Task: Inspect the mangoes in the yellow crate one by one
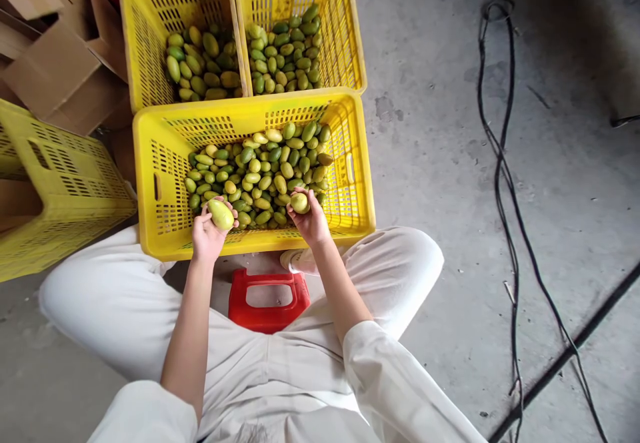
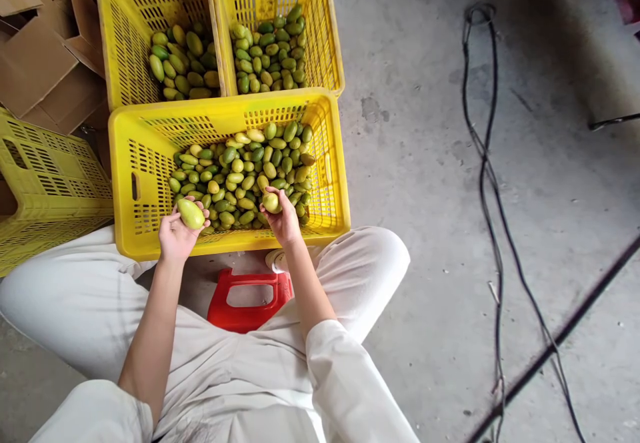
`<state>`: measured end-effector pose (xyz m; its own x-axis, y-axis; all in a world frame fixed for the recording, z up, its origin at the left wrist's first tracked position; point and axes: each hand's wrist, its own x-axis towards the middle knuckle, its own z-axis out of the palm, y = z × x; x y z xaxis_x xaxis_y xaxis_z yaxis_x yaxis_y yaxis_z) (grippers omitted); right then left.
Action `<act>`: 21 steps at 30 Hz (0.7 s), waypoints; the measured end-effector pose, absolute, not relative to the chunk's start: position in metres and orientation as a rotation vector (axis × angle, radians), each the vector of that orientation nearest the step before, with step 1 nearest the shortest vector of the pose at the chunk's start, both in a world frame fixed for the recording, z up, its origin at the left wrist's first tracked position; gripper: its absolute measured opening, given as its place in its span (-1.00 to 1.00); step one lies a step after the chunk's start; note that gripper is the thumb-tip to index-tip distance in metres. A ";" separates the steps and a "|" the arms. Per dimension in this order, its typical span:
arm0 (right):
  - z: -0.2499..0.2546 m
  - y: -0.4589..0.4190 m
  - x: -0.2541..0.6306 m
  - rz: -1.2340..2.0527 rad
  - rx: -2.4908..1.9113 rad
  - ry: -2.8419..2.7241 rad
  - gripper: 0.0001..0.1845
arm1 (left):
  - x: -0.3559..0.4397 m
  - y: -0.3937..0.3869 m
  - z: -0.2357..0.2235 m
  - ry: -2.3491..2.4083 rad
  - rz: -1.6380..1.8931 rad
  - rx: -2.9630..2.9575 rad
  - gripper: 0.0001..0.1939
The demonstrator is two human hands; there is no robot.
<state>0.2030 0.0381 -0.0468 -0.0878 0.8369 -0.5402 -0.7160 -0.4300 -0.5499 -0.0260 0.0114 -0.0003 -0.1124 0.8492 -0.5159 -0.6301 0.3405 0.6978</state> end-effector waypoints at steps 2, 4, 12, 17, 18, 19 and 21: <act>-0.050 0.037 0.204 1.749 -0.998 -0.158 -0.64 | -0.025 0.011 0.000 1.091 1.271 0.260 -0.69; -0.055 0.036 0.205 1.740 -1.011 -0.146 -0.59 | -0.024 0.010 -0.002 1.100 1.274 0.301 -0.66; -0.062 0.037 0.205 1.758 -0.946 -0.066 -0.70 | -0.028 0.011 -0.018 1.216 1.420 0.290 -0.53; -0.060 0.037 0.206 1.734 -0.938 -0.005 -0.73 | -0.031 0.014 -0.019 1.182 1.476 0.188 -0.49; -0.060 0.037 0.205 1.728 -0.950 -0.011 -0.75 | -0.031 0.014 -0.019 1.178 1.481 0.175 -0.50; -0.060 0.037 0.204 1.724 -0.963 -0.021 -0.77 | -0.031 0.013 -0.019 1.184 1.488 0.167 -0.51; -0.060 0.037 0.202 1.713 -0.985 -0.044 -0.75 | -0.030 0.012 -0.020 1.216 1.499 0.159 -0.50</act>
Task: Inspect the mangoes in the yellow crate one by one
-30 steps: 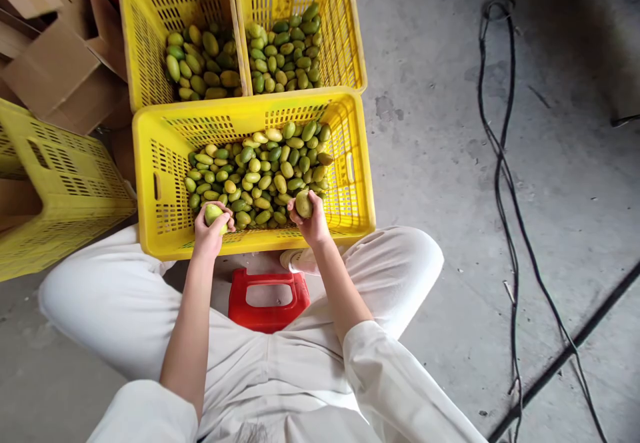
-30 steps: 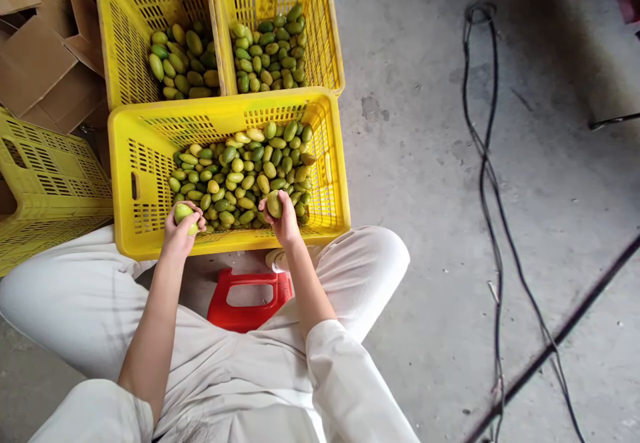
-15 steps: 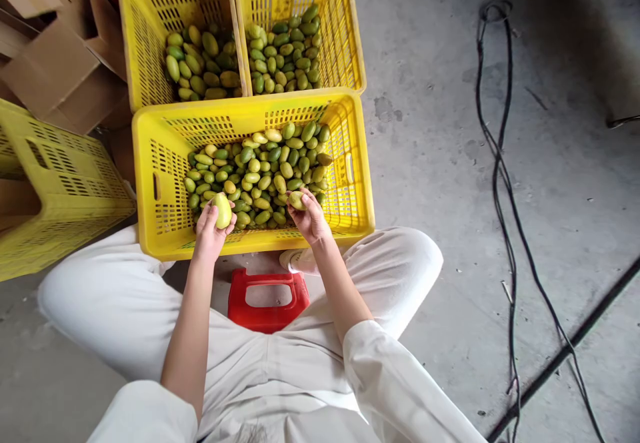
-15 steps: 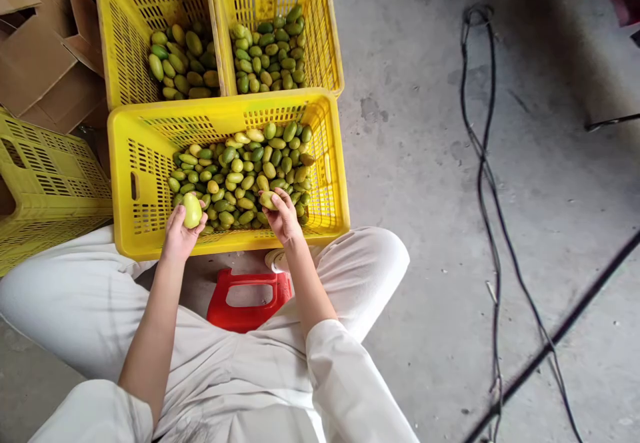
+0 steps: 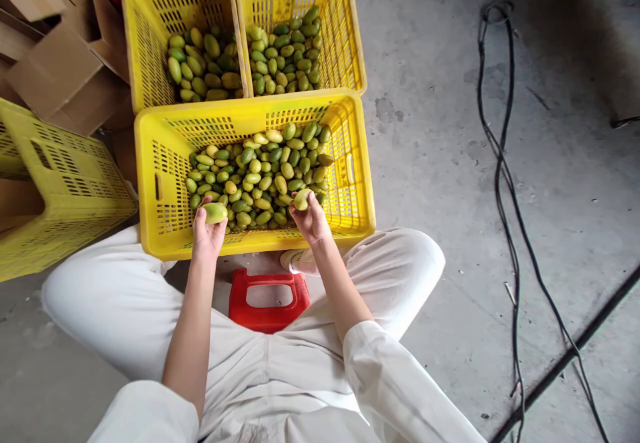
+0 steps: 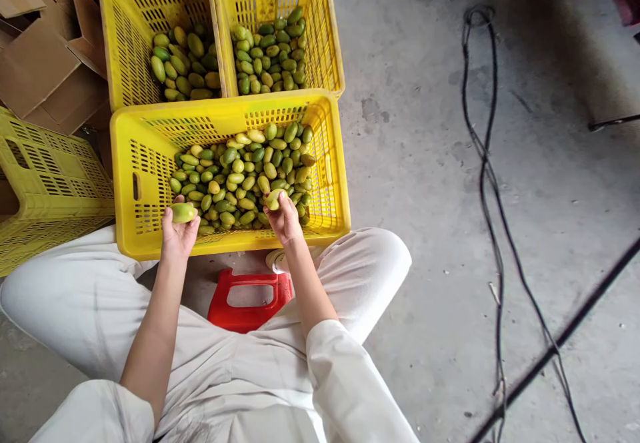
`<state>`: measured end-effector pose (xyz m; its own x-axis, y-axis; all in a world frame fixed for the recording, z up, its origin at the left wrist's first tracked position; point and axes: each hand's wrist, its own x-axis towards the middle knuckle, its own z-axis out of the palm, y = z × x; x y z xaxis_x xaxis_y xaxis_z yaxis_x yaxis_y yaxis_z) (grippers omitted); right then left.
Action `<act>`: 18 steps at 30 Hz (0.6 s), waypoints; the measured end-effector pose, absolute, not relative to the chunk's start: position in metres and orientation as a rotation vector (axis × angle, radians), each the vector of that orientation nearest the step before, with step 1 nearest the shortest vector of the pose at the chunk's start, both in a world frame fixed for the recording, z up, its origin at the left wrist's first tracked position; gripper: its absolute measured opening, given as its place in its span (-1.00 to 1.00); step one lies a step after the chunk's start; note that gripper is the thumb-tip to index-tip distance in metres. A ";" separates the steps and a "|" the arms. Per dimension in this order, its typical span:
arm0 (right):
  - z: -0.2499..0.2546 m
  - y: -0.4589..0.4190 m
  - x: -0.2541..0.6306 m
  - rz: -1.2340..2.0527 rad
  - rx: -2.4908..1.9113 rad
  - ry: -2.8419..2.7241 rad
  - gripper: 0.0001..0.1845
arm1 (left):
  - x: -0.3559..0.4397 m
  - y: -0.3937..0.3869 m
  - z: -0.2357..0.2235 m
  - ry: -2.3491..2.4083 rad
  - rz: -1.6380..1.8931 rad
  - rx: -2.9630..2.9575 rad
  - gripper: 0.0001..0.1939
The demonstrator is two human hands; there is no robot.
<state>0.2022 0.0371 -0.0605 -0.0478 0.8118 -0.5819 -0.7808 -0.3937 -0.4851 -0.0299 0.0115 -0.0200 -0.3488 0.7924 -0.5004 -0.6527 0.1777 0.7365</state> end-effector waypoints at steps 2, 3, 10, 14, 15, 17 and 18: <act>-0.059 0.037 0.201 1.707 -1.004 -0.055 -0.74 | -0.029 0.011 -0.021 1.257 1.503 0.159 -0.52; -0.057 0.038 0.202 1.718 -1.009 -0.047 -0.74 | -0.028 0.011 -0.021 1.261 1.504 0.160 -0.53; -0.045 0.037 0.210 1.889 -0.924 0.038 -0.78 | -0.029 0.014 -0.011 1.156 1.394 0.069 -0.64; -0.048 0.035 0.207 1.903 -0.966 -0.057 -0.70 | -0.029 0.010 -0.007 1.105 1.321 0.078 -0.72; -0.050 0.035 0.206 1.889 -0.984 -0.080 -0.67 | -0.029 0.009 -0.006 1.091 1.322 0.084 -0.73; -0.051 0.035 0.203 1.856 -1.005 -0.120 -0.58 | -0.028 0.008 -0.007 1.093 1.332 0.102 -0.75; -0.052 0.034 0.202 1.839 -1.014 -0.134 -0.52 | -0.028 0.008 -0.007 1.105 1.340 0.114 -0.76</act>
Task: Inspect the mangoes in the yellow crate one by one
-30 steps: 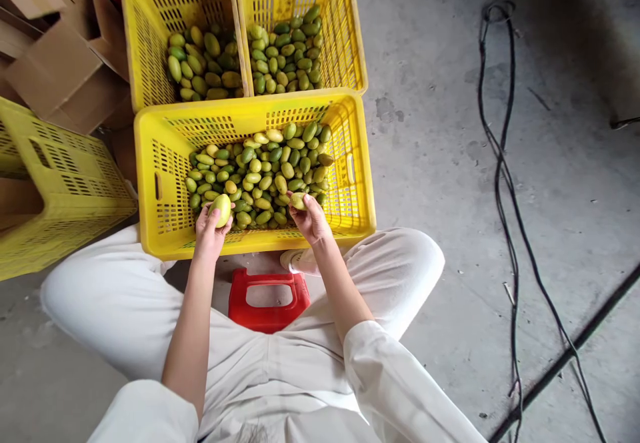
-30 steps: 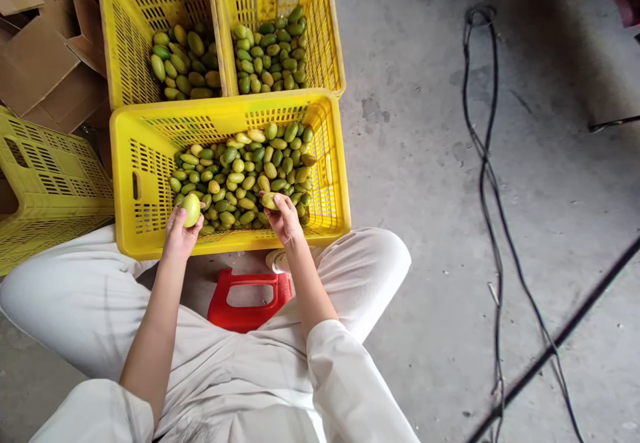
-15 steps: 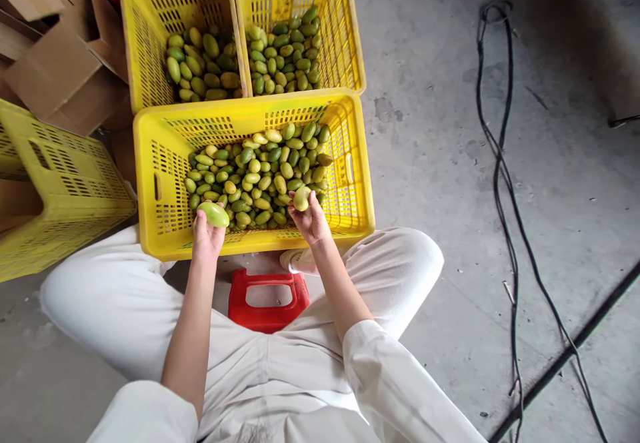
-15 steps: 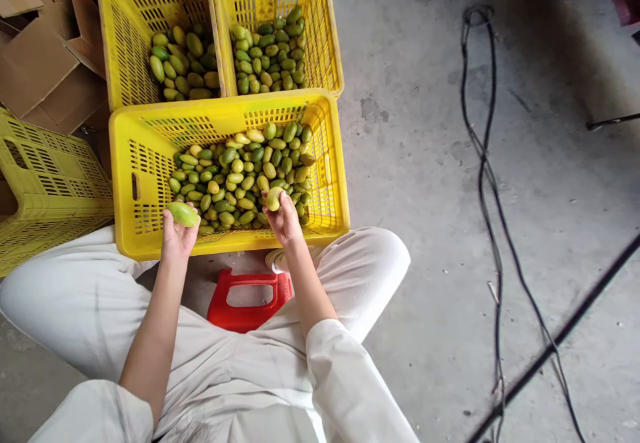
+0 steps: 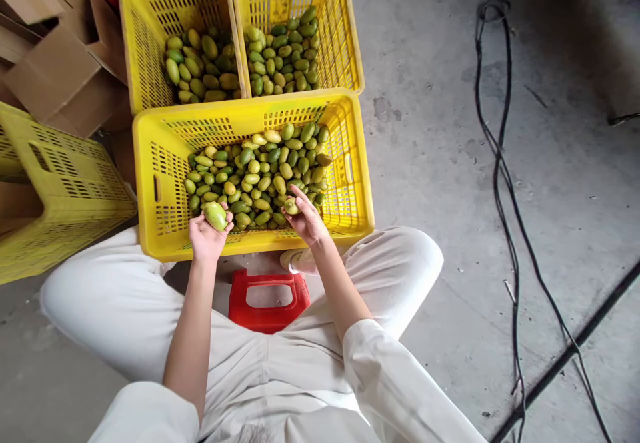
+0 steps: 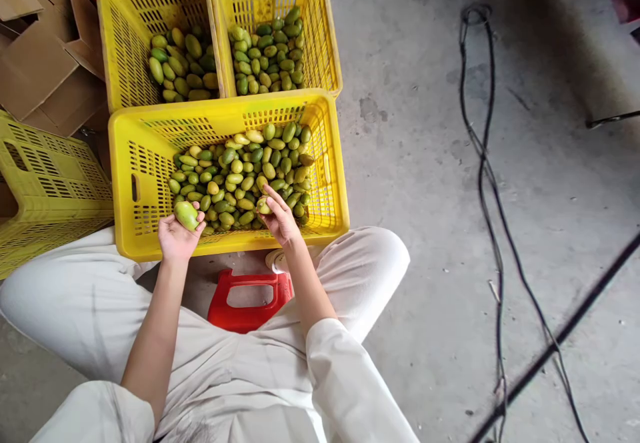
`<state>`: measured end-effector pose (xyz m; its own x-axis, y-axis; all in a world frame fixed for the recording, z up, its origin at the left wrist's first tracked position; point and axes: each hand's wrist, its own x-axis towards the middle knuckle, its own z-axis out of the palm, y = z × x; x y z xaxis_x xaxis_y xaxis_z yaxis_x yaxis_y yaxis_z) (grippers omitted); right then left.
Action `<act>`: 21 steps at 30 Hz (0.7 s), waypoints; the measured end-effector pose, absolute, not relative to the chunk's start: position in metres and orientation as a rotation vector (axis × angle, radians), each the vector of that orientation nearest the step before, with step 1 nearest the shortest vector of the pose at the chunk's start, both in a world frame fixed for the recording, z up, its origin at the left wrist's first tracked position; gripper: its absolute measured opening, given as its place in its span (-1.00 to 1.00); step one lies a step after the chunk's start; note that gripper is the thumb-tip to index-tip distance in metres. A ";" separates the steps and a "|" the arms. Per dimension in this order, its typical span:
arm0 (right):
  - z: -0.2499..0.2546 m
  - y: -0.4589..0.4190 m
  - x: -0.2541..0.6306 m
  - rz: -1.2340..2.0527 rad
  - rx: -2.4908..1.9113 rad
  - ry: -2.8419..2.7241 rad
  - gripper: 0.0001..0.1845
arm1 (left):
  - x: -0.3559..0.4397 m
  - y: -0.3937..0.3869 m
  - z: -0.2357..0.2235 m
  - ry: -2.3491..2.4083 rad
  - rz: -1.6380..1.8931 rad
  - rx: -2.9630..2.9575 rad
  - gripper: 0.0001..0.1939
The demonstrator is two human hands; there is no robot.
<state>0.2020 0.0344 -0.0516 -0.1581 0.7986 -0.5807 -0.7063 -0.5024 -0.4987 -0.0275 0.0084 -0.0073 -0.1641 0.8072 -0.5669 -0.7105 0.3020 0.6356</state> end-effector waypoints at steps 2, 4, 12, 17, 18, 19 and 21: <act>-0.052 0.034 0.201 1.810 -1.048 -0.144 -0.49 | -0.026 0.009 -0.008 1.126 1.354 0.146 -0.75; -0.051 0.034 0.200 1.795 -1.087 -0.144 -0.54 | -0.024 0.010 -0.010 1.145 1.382 0.200 -0.66; -0.048 0.032 0.206 1.910 -0.960 -0.012 -0.58 | -0.020 0.009 -0.023 1.237 1.405 0.263 -0.57; -0.049 0.035 0.207 1.899 -0.890 -0.001 -0.59 | -0.023 0.010 -0.019 1.242 1.466 0.015 -0.66; -0.050 0.035 0.206 1.893 -0.884 -0.016 -0.60 | -0.024 0.010 -0.017 1.238 1.471 -0.021 -0.68; -0.050 0.035 0.205 1.885 -0.886 -0.032 -0.60 | -0.025 0.011 -0.015 1.228 1.474 -0.047 -0.69; -0.053 0.035 0.203 1.851 -0.929 -0.067 -0.59 | -0.026 0.011 -0.013 1.219 1.470 -0.067 -0.72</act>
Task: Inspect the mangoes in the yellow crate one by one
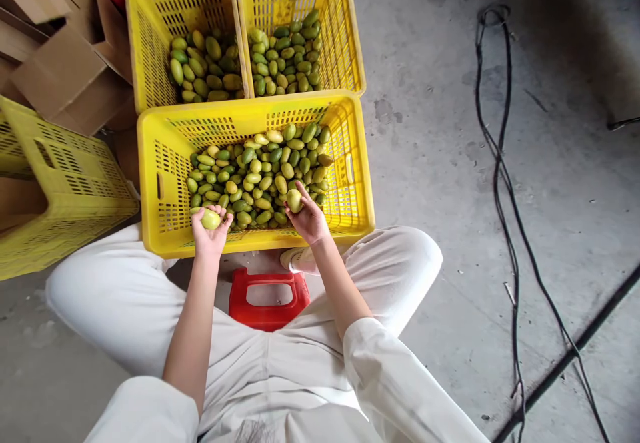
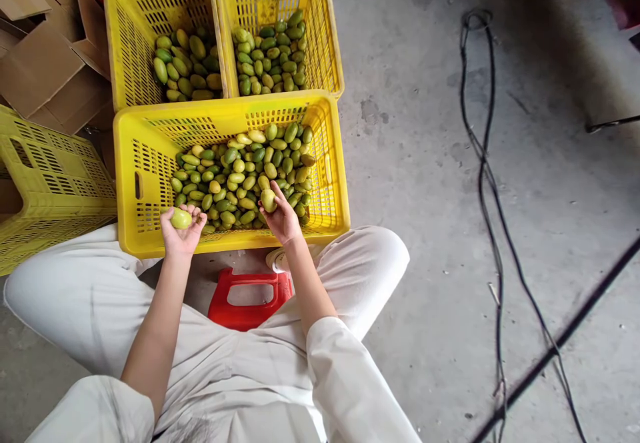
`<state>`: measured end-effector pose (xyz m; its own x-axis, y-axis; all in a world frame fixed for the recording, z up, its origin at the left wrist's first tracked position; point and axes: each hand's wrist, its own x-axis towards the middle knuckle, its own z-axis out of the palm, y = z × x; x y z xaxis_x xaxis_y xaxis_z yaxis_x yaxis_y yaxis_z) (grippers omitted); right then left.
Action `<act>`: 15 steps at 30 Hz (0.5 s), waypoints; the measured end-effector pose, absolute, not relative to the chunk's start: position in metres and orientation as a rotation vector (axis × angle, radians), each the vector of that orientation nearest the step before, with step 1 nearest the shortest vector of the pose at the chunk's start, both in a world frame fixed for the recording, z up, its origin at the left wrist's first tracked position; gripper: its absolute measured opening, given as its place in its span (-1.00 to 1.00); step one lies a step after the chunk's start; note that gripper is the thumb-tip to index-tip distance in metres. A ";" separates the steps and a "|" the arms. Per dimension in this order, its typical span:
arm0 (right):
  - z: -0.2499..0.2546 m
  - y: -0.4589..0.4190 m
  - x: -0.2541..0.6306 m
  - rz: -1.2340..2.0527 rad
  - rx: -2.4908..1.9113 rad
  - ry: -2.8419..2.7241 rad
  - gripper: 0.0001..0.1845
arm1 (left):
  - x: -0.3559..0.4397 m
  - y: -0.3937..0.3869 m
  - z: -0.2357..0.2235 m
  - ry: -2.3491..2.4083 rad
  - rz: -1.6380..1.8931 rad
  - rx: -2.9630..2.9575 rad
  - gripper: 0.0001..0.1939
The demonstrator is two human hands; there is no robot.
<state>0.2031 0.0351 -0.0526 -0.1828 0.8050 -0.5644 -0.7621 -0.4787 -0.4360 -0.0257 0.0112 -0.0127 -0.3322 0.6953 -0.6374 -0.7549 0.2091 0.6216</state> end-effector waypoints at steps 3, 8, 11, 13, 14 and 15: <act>-0.057 0.034 0.200 1.761 -1.048 -0.124 -0.66 | -0.026 0.011 -0.012 1.278 1.437 -0.019 -0.71; -0.059 0.034 0.201 1.755 -1.070 -0.107 -0.64 | -0.026 0.012 -0.013 1.290 1.320 0.107 -0.66; -0.055 0.036 0.204 1.809 -1.012 -0.042 -0.58 | -0.028 0.012 -0.010 1.257 1.286 0.084 -0.70; -0.052 0.036 0.206 1.849 -0.996 -0.032 -0.61 | -0.031 0.013 -0.008 1.241 1.291 0.088 -0.73; -0.050 0.036 0.206 1.857 -0.998 -0.034 -0.63 | -0.032 0.013 -0.007 1.241 1.300 0.114 -0.74; -0.049 0.036 0.206 1.856 -1.005 -0.039 -0.64 | -0.034 0.013 -0.006 1.246 1.314 0.157 -0.73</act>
<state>0.2058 0.0357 -0.0495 -0.1713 0.7674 -0.6179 -0.7408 -0.5138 -0.4327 -0.0335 0.0128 -0.0064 -0.2355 0.7748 -0.5867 -0.6272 0.3400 0.7007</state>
